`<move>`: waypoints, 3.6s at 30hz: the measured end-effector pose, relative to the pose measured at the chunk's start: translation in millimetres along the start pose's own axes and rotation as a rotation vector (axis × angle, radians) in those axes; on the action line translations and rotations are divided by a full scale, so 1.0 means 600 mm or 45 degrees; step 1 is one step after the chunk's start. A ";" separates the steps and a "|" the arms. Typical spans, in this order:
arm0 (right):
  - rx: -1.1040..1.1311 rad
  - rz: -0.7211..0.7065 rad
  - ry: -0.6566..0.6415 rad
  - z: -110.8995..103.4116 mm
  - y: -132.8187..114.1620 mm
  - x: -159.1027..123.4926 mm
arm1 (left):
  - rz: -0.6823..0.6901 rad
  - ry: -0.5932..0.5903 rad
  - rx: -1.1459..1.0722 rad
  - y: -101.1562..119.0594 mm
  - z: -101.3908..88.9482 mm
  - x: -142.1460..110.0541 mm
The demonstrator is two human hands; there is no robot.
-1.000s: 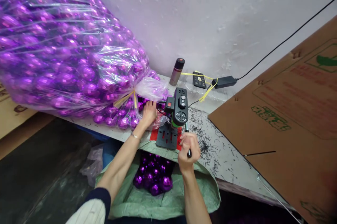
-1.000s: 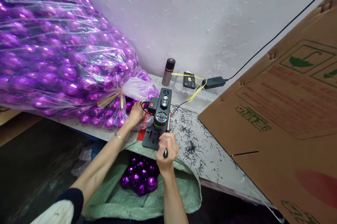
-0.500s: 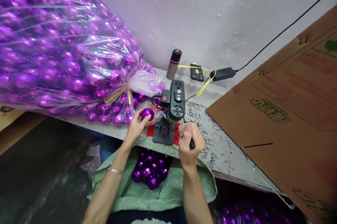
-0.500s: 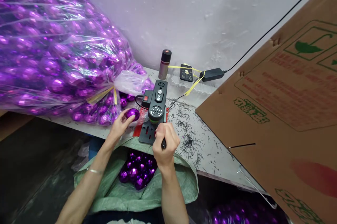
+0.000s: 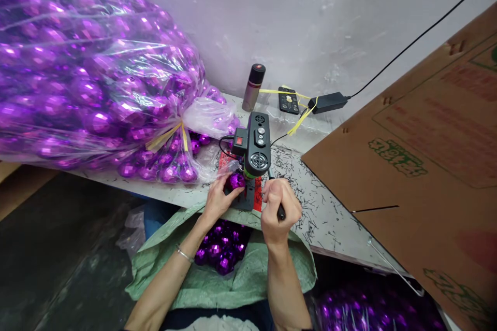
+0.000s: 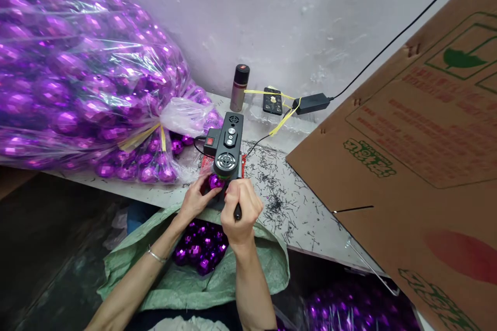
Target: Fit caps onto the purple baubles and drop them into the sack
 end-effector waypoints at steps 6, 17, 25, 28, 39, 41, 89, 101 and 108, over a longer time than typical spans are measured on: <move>0.004 -0.017 0.006 -0.002 0.002 -0.007 | 0.256 -0.108 0.170 0.029 0.006 -0.009; 0.005 -0.017 0.004 -0.001 0.003 -0.012 | 0.335 -0.081 0.252 0.036 0.015 -0.011; -0.013 -0.017 -0.002 -0.001 0.003 -0.015 | 0.327 -0.021 0.246 0.046 0.033 -0.006; -0.008 -0.024 0.006 -0.002 0.002 -0.016 | 0.310 -0.032 0.235 0.040 0.044 -0.010; -0.022 -0.037 0.009 -0.001 0.005 -0.021 | 0.333 -0.164 0.162 0.010 0.036 -0.016; -0.040 -0.044 -0.007 0.000 0.004 -0.021 | 0.329 -0.145 0.142 0.008 0.043 -0.013; -0.128 -0.222 0.120 0.013 0.067 -0.112 | 0.308 -0.111 0.001 -0.005 0.050 -0.007; -0.020 -0.246 0.177 0.021 0.072 -0.111 | 0.380 -0.078 0.004 -0.013 0.052 0.001; 0.000 -0.324 0.147 0.025 0.058 -0.107 | 0.331 -0.106 -0.042 -0.019 0.053 0.008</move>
Point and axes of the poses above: each hand's wrist, its own x-axis towards the middle knuckle, its own z-axis out of the palm, y = z × x, the point moved 10 cm from there along x, towards the middle knuckle, and after that the axes turned 2 degrees about z, right-handed, at the moved point
